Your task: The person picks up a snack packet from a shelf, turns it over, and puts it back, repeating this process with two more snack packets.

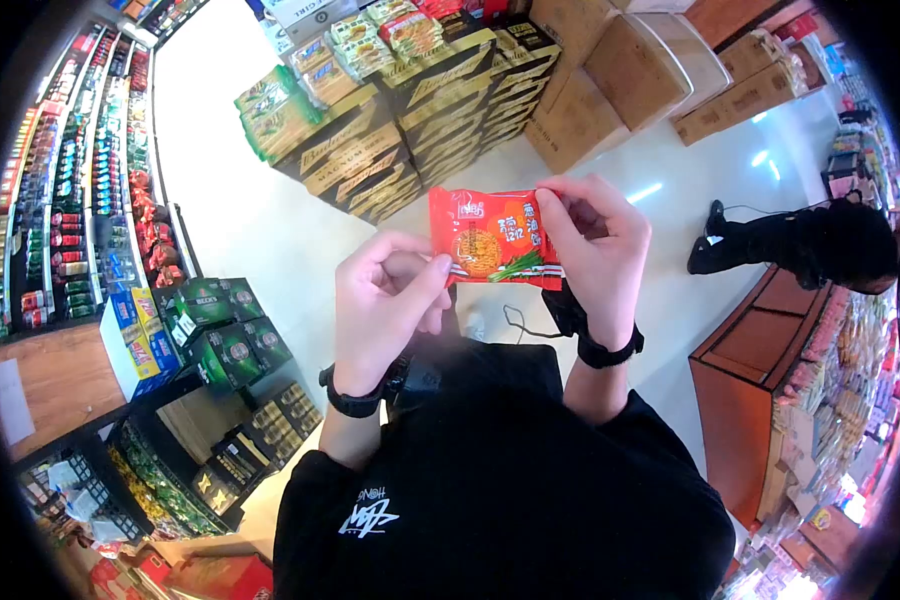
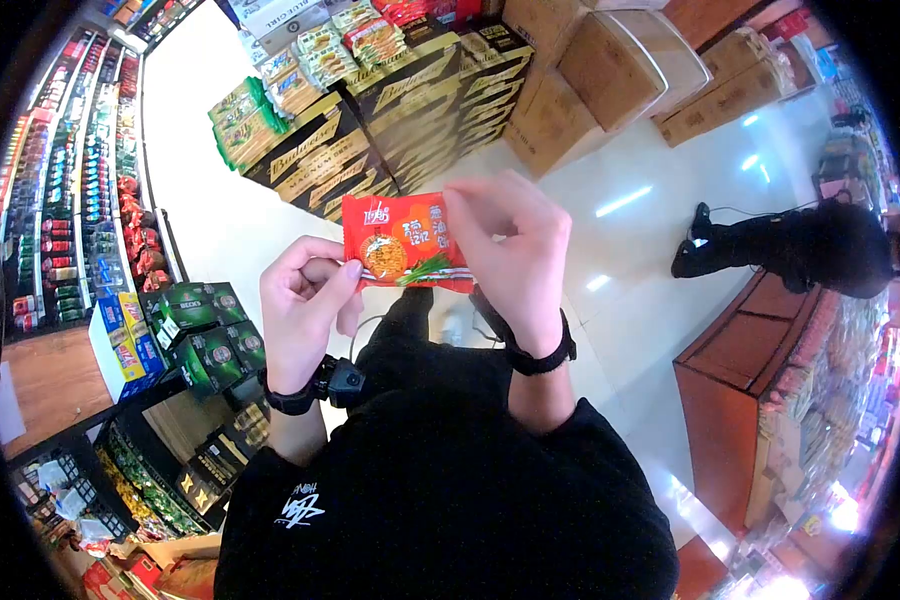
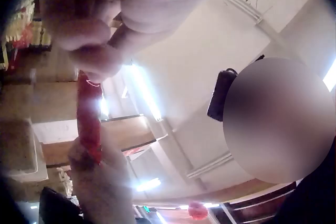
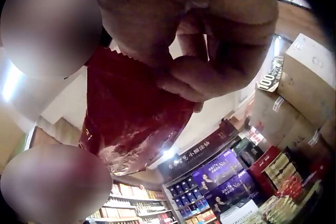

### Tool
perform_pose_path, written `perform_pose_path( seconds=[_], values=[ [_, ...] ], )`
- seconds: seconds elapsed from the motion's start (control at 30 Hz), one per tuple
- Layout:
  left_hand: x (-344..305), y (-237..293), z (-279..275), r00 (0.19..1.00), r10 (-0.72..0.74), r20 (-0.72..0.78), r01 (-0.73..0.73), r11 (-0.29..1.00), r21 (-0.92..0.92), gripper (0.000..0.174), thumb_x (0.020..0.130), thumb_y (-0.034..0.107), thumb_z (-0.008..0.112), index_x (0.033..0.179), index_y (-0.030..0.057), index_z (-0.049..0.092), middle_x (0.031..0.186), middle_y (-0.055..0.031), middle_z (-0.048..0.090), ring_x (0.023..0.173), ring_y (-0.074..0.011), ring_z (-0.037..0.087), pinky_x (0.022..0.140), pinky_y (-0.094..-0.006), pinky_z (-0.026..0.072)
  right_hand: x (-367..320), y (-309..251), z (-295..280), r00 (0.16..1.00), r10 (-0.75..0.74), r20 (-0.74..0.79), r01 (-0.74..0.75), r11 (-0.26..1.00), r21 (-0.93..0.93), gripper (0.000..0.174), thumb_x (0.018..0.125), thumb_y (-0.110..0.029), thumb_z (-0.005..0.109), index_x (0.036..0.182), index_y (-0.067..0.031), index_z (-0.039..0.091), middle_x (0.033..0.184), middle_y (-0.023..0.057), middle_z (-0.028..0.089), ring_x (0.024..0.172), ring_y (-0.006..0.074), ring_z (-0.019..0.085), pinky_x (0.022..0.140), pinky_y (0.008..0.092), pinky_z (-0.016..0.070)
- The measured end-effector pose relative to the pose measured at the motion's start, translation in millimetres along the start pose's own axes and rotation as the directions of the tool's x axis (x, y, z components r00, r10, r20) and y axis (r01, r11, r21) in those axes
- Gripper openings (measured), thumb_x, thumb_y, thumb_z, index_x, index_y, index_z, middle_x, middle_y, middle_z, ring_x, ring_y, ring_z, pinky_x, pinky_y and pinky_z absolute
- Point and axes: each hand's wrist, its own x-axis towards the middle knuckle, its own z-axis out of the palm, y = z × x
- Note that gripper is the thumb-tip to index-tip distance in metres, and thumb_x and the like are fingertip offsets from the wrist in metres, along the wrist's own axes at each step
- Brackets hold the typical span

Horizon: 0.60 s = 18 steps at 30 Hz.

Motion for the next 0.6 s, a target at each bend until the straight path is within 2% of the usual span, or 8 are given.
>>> perform_pose_path(
  seconds=[0.27, 0.4, 0.6],
  values=[
    [125.3, -0.1, -11.3, 0.999, -0.016, 0.04, 0.018, 0.999, -0.042, 0.011, 0.09, 0.002, 0.063, 0.097, -0.004, 0.057, 0.066, -0.0082, 0.064, 0.048, -0.0089, 0.057, 0.041, -0.0199, 0.0429, 105.0, 36.2, 33.1, 0.999, 0.032, -0.017, -0.034, 0.996, -0.085, 0.007, 0.08, -0.001, 0.068, 0.087, 0.0011, 0.069, 0.071, 0.0034, 0.062, 0.062, 0.0069, 0.056, 0.057, 0.0216, 0.0428],
    [208.8, 10.3, -19.8, 0.998, -0.043, 0.051, 0.042, 0.999, 0.028, 0.012, 0.09, 0.004, 0.063, 0.097, -0.0041, 0.057, 0.069, -0.0093, 0.066, 0.05, -0.0096, 0.059, 0.042, -0.0204, 0.0435, 180.1, 49.1, 54.1, 0.994, 0.106, -0.031, -0.11, 0.979, -0.172, 0.009, 0.081, -0.003, 0.069, 0.089, 0.0009, 0.068, 0.076, 0.0041, 0.067, 0.065, 0.0053, 0.057, 0.06, 0.0206, 0.0448],
    [304.7, 32.1, -34.9, 0.997, -0.058, 0.05, 0.054, 0.996, 0.07, 0.012, 0.09, 0.006, 0.063, 0.093, -0.0041, 0.057, 0.066, -0.0089, 0.065, 0.049, -0.0096, 0.058, 0.044, -0.0209, 0.0432, 275.9, 66.6, 87.0, 0.988, 0.152, 0.025, -0.146, 0.976, -0.161, 0.013, 0.084, -0.006, 0.069, 0.093, 0.001, 0.065, 0.079, 0.0034, 0.068, 0.07, 0.0048, 0.06, 0.064, 0.0205, 0.0477]
  ],
)
